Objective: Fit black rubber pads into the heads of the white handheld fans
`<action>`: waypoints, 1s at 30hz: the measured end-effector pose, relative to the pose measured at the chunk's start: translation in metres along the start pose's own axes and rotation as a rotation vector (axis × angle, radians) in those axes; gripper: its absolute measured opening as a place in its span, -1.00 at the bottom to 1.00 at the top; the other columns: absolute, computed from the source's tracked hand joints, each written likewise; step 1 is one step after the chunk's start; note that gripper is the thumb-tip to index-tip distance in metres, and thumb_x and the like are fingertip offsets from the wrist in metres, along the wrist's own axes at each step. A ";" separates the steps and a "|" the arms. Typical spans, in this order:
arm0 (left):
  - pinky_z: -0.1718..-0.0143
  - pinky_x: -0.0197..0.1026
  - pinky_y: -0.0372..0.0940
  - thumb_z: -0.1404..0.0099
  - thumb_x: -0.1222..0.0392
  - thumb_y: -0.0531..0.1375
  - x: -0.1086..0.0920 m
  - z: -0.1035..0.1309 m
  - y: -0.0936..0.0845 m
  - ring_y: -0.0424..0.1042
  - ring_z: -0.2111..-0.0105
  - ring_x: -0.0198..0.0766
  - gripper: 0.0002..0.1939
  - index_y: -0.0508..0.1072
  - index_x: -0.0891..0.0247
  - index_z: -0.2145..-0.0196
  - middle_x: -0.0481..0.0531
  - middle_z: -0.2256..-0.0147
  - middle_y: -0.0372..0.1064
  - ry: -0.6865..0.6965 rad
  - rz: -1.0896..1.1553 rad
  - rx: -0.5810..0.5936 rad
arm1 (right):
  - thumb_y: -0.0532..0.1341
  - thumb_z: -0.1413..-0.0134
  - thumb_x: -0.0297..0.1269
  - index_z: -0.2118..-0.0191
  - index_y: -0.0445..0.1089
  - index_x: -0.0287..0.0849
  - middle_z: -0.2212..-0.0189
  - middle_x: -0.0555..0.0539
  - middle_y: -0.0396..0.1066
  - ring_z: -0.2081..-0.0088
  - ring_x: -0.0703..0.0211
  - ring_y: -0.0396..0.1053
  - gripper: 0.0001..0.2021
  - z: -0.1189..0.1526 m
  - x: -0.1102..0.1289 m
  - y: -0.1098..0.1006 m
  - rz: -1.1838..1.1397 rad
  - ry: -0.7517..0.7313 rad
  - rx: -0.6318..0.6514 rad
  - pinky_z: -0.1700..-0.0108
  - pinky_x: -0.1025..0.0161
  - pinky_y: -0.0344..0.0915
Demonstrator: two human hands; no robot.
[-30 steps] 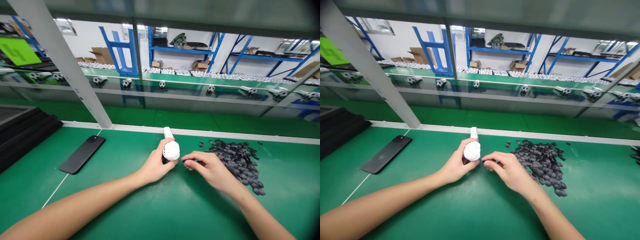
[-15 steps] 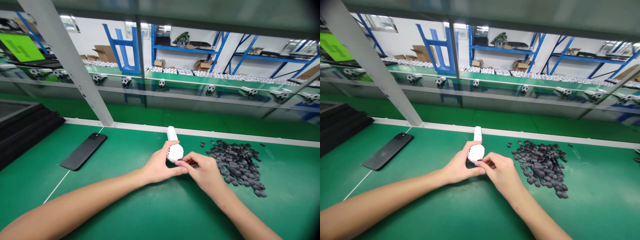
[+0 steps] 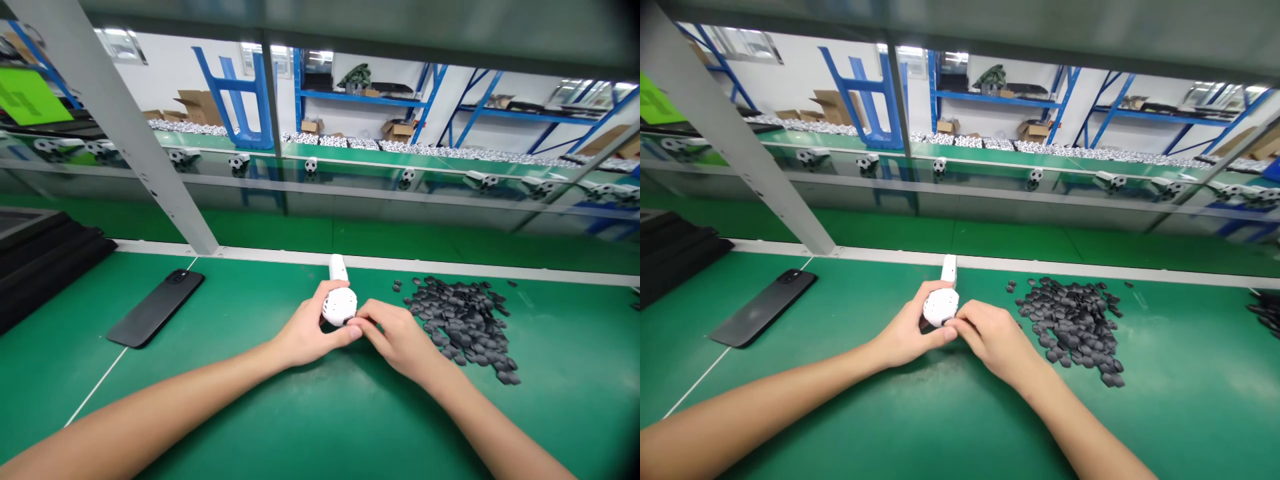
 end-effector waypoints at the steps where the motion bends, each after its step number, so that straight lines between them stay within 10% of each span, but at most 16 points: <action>1: 0.28 -0.24 0.25 -0.32 -0.12 0.32 0.000 0.000 -0.001 0.33 0.31 -0.27 -0.32 0.16 0.02 -0.27 -0.04 0.17 0.37 -0.001 0.017 0.000 | 0.08 -0.51 -0.24 0.18 0.45 -0.11 0.27 -0.02 0.51 0.27 0.16 0.44 -0.77 0.000 -0.003 -0.007 0.007 -0.002 0.025 0.20 0.27 0.27; 8: 0.31 -0.27 0.20 -0.37 -0.10 0.28 -0.002 0.000 -0.011 0.25 0.34 -0.31 -0.45 0.24 0.06 -0.21 -0.04 0.19 0.31 0.035 0.032 -0.044 | 0.14 -0.45 -0.13 0.11 0.57 -0.07 0.15 -0.06 0.60 0.14 0.00 0.53 -0.74 0.012 -0.073 -0.073 0.249 0.308 -0.067 0.08 0.14 0.39; 22: 0.19 -0.24 0.23 -0.39 -0.06 0.28 -0.003 -0.003 -0.024 0.27 0.24 -0.27 -0.48 0.27 0.13 -0.19 0.02 0.10 0.32 0.104 0.198 -0.106 | 0.16 -0.42 -0.16 -0.03 0.58 0.04 0.06 -0.09 0.52 0.09 -0.03 0.50 -0.74 0.020 -0.087 -0.056 0.231 0.194 0.279 0.04 0.08 0.41; 30: 0.25 -0.24 0.22 -0.34 0.05 0.32 0.002 -0.005 -0.013 0.26 0.29 -0.29 -0.44 0.21 0.06 -0.21 -0.02 0.15 0.26 0.042 0.140 0.031 | 0.05 -0.49 -0.10 0.06 0.46 -0.07 0.12 -0.09 0.52 0.15 0.02 0.46 -0.73 0.009 -0.070 -0.047 0.172 0.276 0.120 0.10 0.12 0.36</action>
Point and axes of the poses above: each hand's wrist, its own z-axis away from the middle knuckle, its own y-axis out of the palm, x = y × z, the point moved 6 cm from there along -z, towards the middle knuckle
